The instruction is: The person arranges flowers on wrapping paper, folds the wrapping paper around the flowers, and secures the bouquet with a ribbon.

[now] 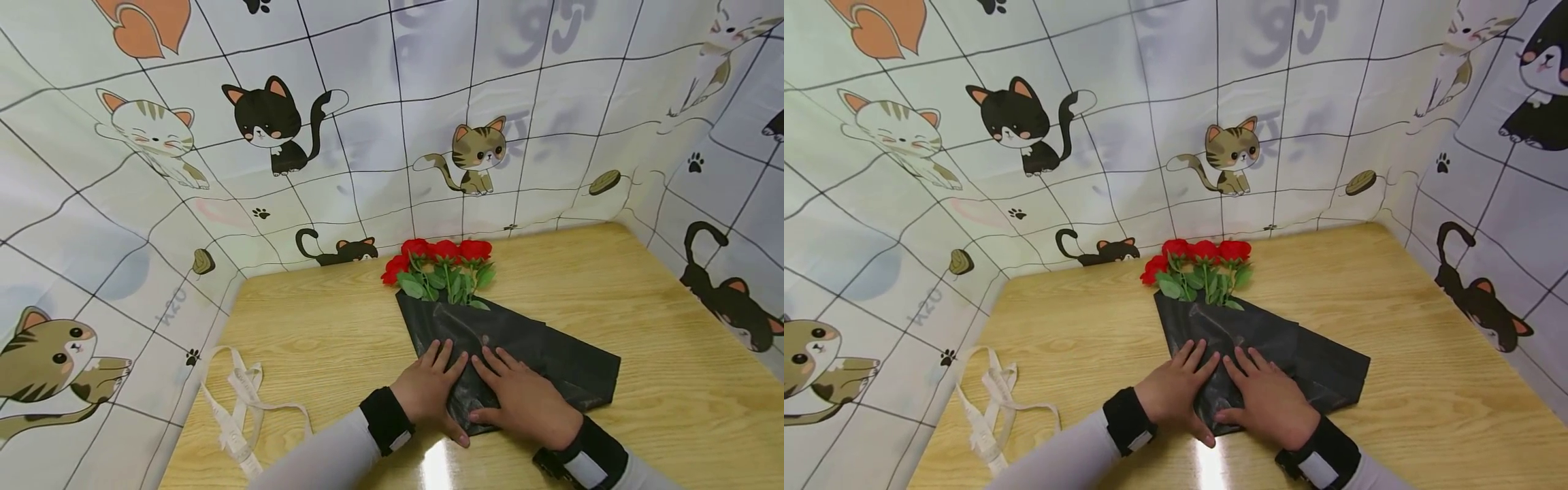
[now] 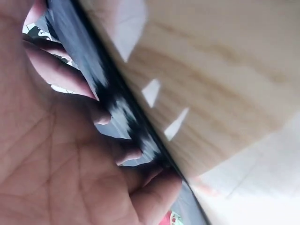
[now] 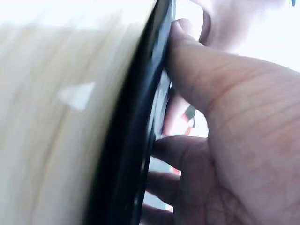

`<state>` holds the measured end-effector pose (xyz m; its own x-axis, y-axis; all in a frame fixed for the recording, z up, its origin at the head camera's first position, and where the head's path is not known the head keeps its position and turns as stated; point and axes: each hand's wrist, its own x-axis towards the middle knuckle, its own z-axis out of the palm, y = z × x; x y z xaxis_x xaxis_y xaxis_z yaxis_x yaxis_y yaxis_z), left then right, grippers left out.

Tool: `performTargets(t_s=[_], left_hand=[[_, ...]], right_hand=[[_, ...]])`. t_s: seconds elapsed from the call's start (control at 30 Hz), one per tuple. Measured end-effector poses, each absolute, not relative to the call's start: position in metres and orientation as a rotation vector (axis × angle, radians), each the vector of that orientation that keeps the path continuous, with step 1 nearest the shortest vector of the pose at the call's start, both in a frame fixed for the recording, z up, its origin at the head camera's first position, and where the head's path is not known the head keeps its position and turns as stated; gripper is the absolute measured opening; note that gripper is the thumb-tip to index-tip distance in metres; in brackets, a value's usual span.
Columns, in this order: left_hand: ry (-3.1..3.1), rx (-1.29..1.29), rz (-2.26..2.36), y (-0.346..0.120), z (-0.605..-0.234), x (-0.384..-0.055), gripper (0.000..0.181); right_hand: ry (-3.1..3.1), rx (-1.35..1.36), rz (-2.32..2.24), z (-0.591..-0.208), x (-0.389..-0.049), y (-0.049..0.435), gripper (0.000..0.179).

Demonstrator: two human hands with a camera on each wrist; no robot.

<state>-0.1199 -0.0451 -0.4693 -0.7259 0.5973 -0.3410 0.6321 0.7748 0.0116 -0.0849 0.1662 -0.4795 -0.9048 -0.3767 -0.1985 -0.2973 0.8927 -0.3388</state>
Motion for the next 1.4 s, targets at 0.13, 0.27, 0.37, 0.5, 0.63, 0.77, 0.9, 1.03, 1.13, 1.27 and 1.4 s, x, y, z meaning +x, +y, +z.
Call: performTargets(t_s=[0.13, 0.27, 0.37, 0.5, 0.63, 0.77, 0.9, 1.03, 1.13, 1.27, 1.4], left_hand=[[2.641, 0.946, -0.170, -0.045, -0.468, -0.120, 0.140], [2.652, 0.949, -0.156, -0.046, -0.465, -0.119, 0.141], [2.655, 0.958, -0.151, -0.046, -0.464, -0.119, 0.141], [2.655, 0.961, -0.151, -0.046, -0.464, -0.119, 0.141], [2.658, 0.956, -0.145, -0.045, -0.464, -0.120, 0.141], [2.657, 0.979, -0.151, -0.044, -0.463, -0.120, 0.140], [2.661, 1.038, -0.172, -0.043, -0.463, -0.120, 0.140], [2.662, 1.068, -0.186, -0.043, -0.465, -0.120, 0.140], [2.651, 1.067, -0.175, -0.044, -0.465, -0.120, 0.140], [2.629, 1.062, -0.135, -0.044, -0.466, -0.122, 0.138], [2.617, 1.071, -0.097, -0.043, -0.467, -0.123, 0.135]], right_hand=[[2.856, -0.484, -0.434, -0.483, -0.092, 0.187, 0.105], [2.914, -0.441, -0.446, -0.486, -0.098, 0.216, 0.108], [2.926, -0.400, -0.485, -0.486, -0.103, 0.241, 0.111], [2.950, -0.305, -0.501, -0.486, -0.111, 0.275, 0.109], [2.959, -0.269, -0.508, -0.486, -0.117, 0.294, 0.103], [2.954, -0.268, -0.522, -0.485, -0.117, 0.295, 0.103], [3.002, -0.219, -0.538, -0.482, -0.114, 0.295, 0.096], [2.987, -0.158, -0.592, -0.479, -0.115, 0.298, 0.086], [2.878, -0.116, -0.654, -0.477, -0.119, 0.299, 0.082], [2.713, -0.137, -0.818, -0.475, -0.118, 0.305, 0.057], [2.385, -0.328, -1.263, -0.475, -0.109, 0.325, 0.041]])
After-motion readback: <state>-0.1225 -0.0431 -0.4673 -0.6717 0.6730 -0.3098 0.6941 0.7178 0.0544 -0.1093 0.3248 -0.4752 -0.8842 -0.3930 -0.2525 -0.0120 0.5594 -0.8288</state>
